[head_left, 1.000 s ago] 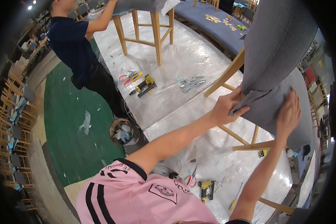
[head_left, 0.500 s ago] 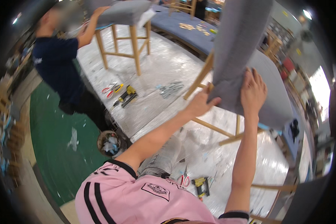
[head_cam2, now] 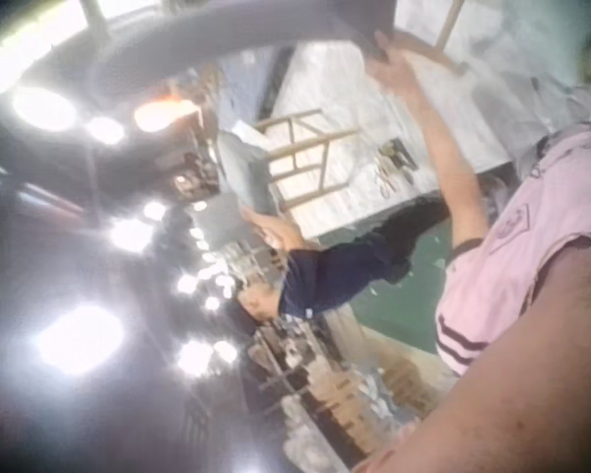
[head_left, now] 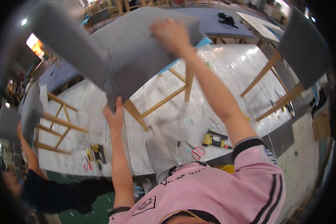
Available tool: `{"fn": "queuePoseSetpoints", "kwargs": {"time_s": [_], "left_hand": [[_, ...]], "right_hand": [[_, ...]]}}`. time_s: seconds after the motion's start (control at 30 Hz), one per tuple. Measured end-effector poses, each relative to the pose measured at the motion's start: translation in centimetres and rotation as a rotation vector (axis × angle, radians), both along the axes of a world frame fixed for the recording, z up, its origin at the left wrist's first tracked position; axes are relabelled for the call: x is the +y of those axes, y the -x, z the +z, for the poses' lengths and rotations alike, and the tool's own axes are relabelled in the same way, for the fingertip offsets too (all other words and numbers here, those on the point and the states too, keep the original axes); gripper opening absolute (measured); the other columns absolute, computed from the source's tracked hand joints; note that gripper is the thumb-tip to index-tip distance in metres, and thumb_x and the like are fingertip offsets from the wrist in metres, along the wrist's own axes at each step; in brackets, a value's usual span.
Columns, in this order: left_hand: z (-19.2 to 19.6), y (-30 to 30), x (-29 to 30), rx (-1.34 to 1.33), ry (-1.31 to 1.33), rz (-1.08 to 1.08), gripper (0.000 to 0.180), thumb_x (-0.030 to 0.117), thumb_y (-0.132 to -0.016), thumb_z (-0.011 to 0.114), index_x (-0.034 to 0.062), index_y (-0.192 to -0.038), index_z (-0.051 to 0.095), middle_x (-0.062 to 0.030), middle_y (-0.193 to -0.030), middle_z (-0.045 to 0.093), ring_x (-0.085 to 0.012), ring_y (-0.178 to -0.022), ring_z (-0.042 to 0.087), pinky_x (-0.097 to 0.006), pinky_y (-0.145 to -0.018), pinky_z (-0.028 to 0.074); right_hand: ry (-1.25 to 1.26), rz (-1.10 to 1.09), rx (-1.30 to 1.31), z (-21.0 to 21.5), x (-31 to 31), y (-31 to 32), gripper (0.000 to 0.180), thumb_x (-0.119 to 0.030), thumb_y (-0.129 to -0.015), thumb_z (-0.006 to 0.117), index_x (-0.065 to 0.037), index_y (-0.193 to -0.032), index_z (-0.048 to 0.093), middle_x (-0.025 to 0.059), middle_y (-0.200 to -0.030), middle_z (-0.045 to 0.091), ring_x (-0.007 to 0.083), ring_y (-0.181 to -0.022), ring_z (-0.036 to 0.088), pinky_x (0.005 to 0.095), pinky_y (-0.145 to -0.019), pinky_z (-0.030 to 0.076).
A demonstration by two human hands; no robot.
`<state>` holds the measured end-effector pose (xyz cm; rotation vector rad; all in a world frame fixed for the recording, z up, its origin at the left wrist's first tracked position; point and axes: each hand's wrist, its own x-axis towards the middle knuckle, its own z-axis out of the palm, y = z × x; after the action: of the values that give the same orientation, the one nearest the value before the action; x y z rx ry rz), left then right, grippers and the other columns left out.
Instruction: The person stretches and secures gray fabric over a wooden chair frame, using a staple gun to fasten the fabric to the underside. The person repeatedly pulls, folds, and staples the fabric, then trims excess material with scissors.
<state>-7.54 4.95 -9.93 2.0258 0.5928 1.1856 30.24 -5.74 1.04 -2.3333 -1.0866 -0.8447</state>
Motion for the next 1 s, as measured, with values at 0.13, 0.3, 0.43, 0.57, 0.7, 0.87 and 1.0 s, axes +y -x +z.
{"fn": "queuePoseSetpoints", "kwargs": {"time_s": [0.13,0.3,0.43,0.57,0.7,0.87,1.0], "left_hand": [[-1.0,1.3,1.4,0.072,-0.035,0.041,0.046,0.033,-0.102,0.068,-0.0113,-0.092,0.067,-0.0117,-0.076,0.069,-0.0147,-0.073,0.059,-0.036,-0.066,0.047],[0.3,1.6,0.0,0.085,0.020,0.042,0.052,0.038,-0.103,0.066,-0.0074,-0.078,0.061,-0.0037,-0.065,0.058,-0.0111,-0.065,0.050,-0.033,-0.059,0.039],[0.0,1.0,0.2,0.075,0.016,0.040,0.054,0.040,-0.103,0.066,-0.0064,-0.074,0.060,-0.0025,-0.064,0.057,-0.0109,-0.063,0.049,-0.031,-0.056,0.037],[0.3,1.6,1.2,0.075,-0.010,0.040,0.056,0.041,-0.102,0.066,-0.0064,-0.073,0.061,-0.0024,-0.065,0.058,-0.0112,-0.062,0.050,-0.031,-0.056,0.038],[0.6,1.5,0.3,0.118,0.006,0.083,0.059,0.047,-0.101,0.067,-0.0022,-0.069,0.060,-0.0026,-0.063,0.057,-0.0130,-0.061,0.051,-0.032,-0.057,0.040],[0.6,1.1,-0.1,0.099,0.025,0.116,0.061,0.051,-0.100,0.067,-0.0004,-0.067,0.058,-0.0027,-0.063,0.056,-0.0135,-0.061,0.050,-0.032,-0.059,0.039],[0.7,0.8,-0.2,0.112,0.041,0.140,0.062,0.052,-0.100,0.066,0.0008,-0.066,0.057,-0.0022,-0.062,0.054,-0.0136,-0.062,0.049,-0.032,-0.060,0.039]], "right_hand": [[-0.288,0.717,-0.289,1.9,-1.6,16.5,0.048,-0.036,-0.097,0.056,-0.002,-0.132,0.059,0.0260,-0.133,0.062,0.0400,-0.125,0.058,0.0547,-0.108,0.044],[-0.445,0.353,-0.456,7.0,-3.8,8.8,0.048,-0.049,-0.108,0.041,-0.016,-0.121,0.072,0.0086,-0.123,0.071,0.0249,-0.124,0.059,0.0538,-0.107,0.041],[-0.346,0.161,-0.244,2.8,-1.7,8.0,0.044,-0.049,-0.104,0.050,-0.016,-0.107,0.078,0.0080,-0.115,0.073,0.0281,-0.117,0.064,0.0502,-0.108,0.042],[-0.342,0.299,-0.055,1.7,0.9,11.3,0.027,-0.040,-0.097,0.064,-0.019,-0.107,0.078,0.0084,-0.115,0.073,0.0288,-0.116,0.066,0.0478,-0.106,0.044],[-0.984,0.467,0.026,-1.3,-2.1,10.1,0.038,-0.033,-0.091,0.073,-0.013,-0.123,0.069,0.0149,-0.112,0.068,0.0327,-0.106,0.065,0.0456,-0.098,0.048],[-1.401,0.042,0.625,-5.1,-7.1,3.7,0.064,-0.049,-0.086,0.077,0.000,-0.123,0.059,0.0194,-0.113,0.065,0.0313,-0.104,0.065,0.0409,-0.092,0.051],[-1.102,-0.024,0.886,-6.7,-7.4,2.2,0.072,-0.066,-0.084,0.072,0.003,-0.105,0.065,0.0201,-0.100,0.071,0.0330,-0.094,0.070,0.0436,-0.080,0.054]]}}
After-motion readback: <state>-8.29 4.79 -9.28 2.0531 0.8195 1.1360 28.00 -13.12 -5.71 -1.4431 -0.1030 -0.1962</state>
